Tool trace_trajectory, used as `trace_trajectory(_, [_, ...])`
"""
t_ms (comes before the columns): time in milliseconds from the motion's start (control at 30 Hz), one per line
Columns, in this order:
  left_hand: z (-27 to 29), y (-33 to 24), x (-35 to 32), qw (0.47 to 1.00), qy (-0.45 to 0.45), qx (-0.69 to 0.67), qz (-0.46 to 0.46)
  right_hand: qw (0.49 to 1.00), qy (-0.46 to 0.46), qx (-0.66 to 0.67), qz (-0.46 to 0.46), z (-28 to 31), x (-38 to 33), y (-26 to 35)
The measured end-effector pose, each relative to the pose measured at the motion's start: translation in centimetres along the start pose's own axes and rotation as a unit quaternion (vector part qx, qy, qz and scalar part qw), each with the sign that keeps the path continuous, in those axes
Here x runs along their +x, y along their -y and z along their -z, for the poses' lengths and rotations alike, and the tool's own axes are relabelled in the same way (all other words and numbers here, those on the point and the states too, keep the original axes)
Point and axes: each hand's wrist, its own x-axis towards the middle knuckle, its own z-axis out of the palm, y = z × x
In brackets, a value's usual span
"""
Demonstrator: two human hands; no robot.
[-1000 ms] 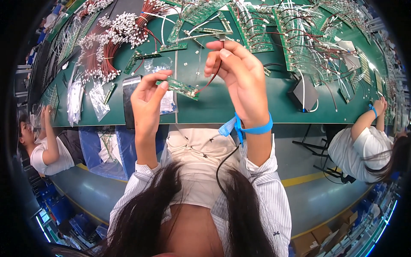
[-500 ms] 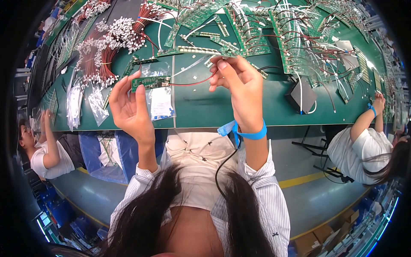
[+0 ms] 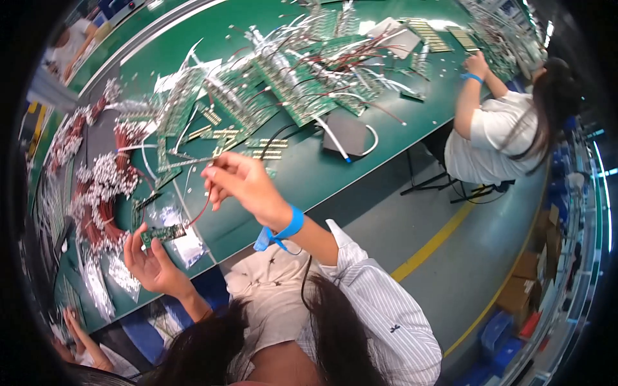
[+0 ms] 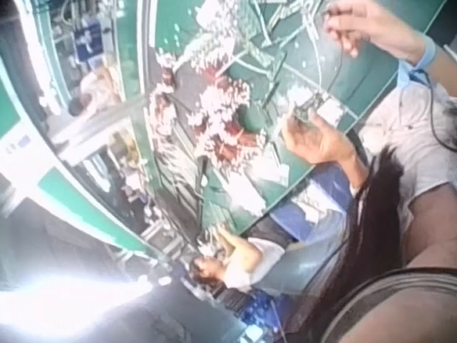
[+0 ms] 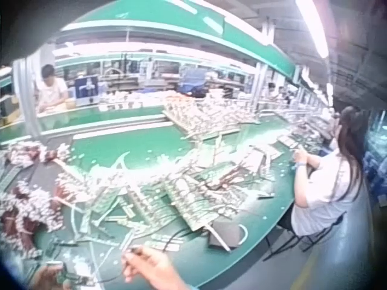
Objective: The person connects wires and ribbon cables to circuit boards, presses the components into place, and sorts small connectors on the workbench.
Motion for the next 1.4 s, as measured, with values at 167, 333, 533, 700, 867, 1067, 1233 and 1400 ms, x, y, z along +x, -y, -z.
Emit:
trace_trajectory(167, [-0.3,0.6,-0.5,0.988,0.083,-0.046,0.120,0.997,0.005,-0.069,0.040,0.2,-1.7,1.6])
trace_trajectory(333, [-0.2,1.5,-0.8,0.974,0.143,-0.090,0.149,0.990,-0.009,-0.119,0.077,-0.3,-2.5,1.8])
trace_trajectory(533, [-0.2,1.1,-1.1,0.928,0.267,-0.090,0.242,0.892,-0.010,-0.398,0.211,-0.3,-3.1,2.3])
trace_trajectory(700, [-0.5,2.4,-1.9,0.894,0.347,-0.128,0.252,0.848,0.028,-0.449,0.279,-0.8,-3.4,2.5])
trace_trajectory(867, [-0.8,2.1,-1.7,0.870,0.363,-0.102,0.318,0.829,0.056,-0.465,0.306,-0.8,-3.4,2.2])
trace_trajectory(1067, [-0.9,2.5,-1.9,0.843,0.428,-0.055,0.322,0.818,0.100,-0.473,0.311,-0.7,-3.4,1.9])
trace_trajectory(1233, [-1.1,1.5,-1.2,0.818,0.466,-0.112,0.319,0.809,0.087,-0.475,0.335,-0.5,-3.4,1.9])
trace_trajectory(1400, [-0.8,1.5,-1.3,0.823,0.444,-0.127,0.330,0.804,0.079,-0.474,0.351,-0.7,-3.6,1.9])
